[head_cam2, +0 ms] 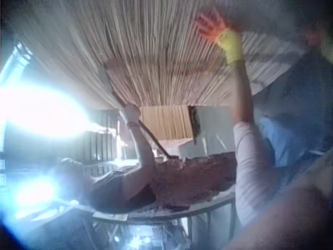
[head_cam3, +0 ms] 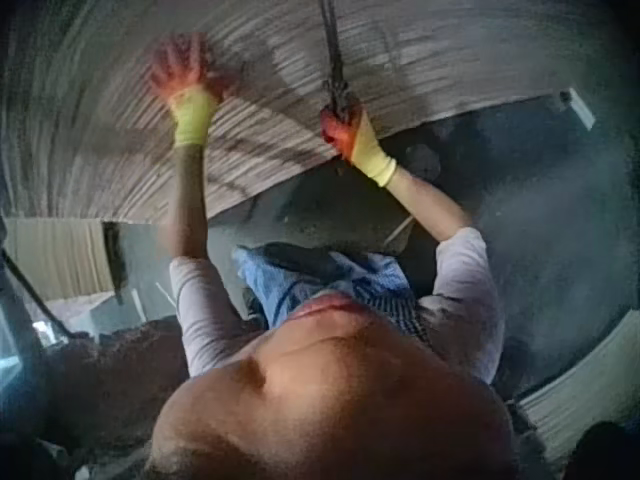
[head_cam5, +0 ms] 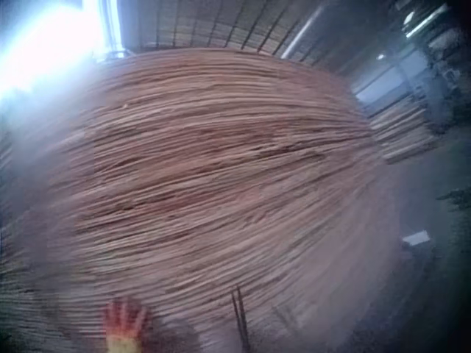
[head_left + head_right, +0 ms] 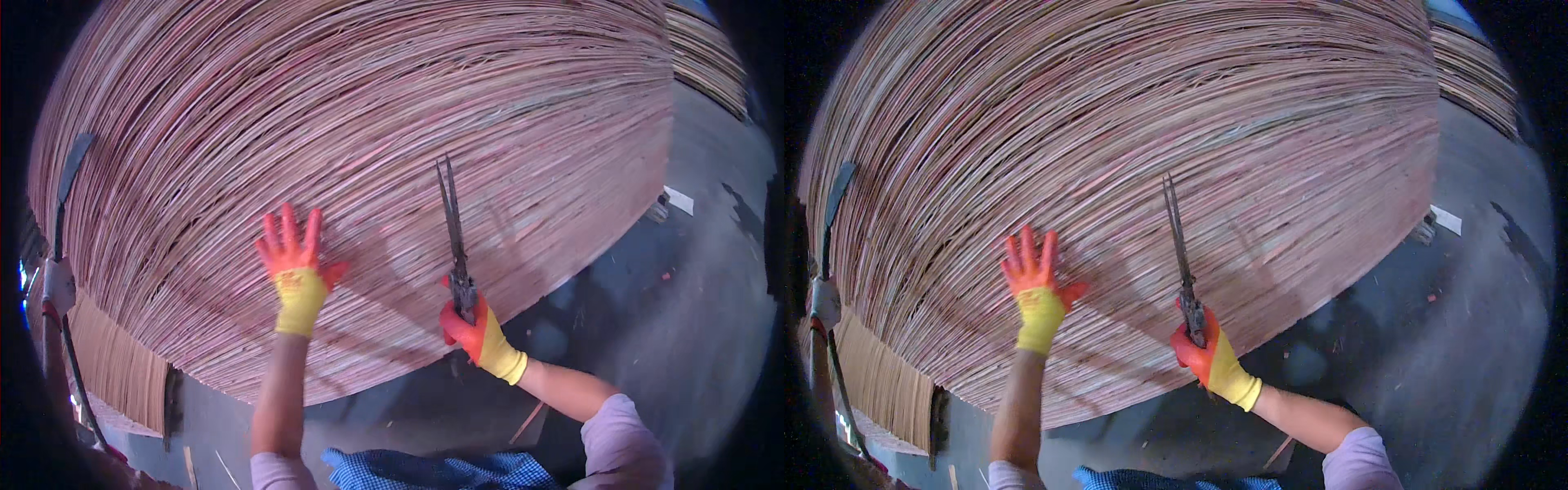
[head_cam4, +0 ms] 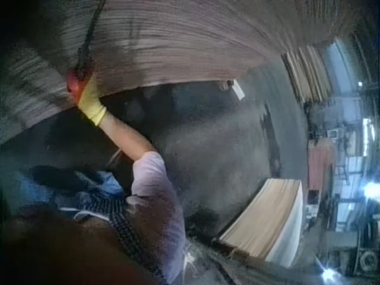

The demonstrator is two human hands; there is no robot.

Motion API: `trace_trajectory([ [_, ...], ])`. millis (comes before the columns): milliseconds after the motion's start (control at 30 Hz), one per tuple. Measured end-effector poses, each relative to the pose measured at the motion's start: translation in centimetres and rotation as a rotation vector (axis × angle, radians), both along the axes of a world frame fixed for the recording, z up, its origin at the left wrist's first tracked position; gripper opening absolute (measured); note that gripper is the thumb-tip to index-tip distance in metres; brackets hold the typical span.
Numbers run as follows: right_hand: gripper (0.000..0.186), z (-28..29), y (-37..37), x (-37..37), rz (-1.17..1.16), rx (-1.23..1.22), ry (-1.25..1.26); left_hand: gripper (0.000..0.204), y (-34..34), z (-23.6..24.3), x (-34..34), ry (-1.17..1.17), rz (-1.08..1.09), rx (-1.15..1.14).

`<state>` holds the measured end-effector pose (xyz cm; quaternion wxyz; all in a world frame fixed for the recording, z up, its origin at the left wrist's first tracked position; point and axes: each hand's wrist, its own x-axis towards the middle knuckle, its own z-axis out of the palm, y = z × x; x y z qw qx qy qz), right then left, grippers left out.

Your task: Trimming the edges and separating layers of a large stack of plywood sheets using scissors.

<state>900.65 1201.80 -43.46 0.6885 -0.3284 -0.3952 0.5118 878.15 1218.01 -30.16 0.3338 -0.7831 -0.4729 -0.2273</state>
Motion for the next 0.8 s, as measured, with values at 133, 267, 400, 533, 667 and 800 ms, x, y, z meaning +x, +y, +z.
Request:
trace_trajectory([
  [133, 0.057, -5.5, 5.0, 8.1, -0.232, 0.080, -0.093, 0.121, 0.8, -2.0, 4.6, -0.100, 0.185, 0.004],
  [267, 0.062, -3.6, 10.8, 18.8, -0.598, 0.162, -0.550, 0.115, 0.6, -1.4, 5.5, -0.110, 0.226, 0.023],
  [400, 0.068, -1.7, 15.2, 29.3, -0.872, 0.456, -0.699, 0.114, 0.9, -1.2, 7.6, -0.081, 0.307, 0.003],
  [533, 0.071, -2.0, 17.0, 32.4, -0.910, 0.412, -0.943, 0.116, 0.6, -0.5, 8.9, -0.300, 0.101, -0.026],
  [667, 0.081, -2.6, 18.1, 30.0, -0.637, 0.341, -0.908, 0.114, -1.5, 1.2, 7.9, -0.387, -0.122, -0.042],
  [800, 0.081, -6.1, 20.2, 35.2, -0.597, 0.498, -0.647, 0.127, 0.0, 0.6, 14.2, -0.401, -0.073, -0.133],
])
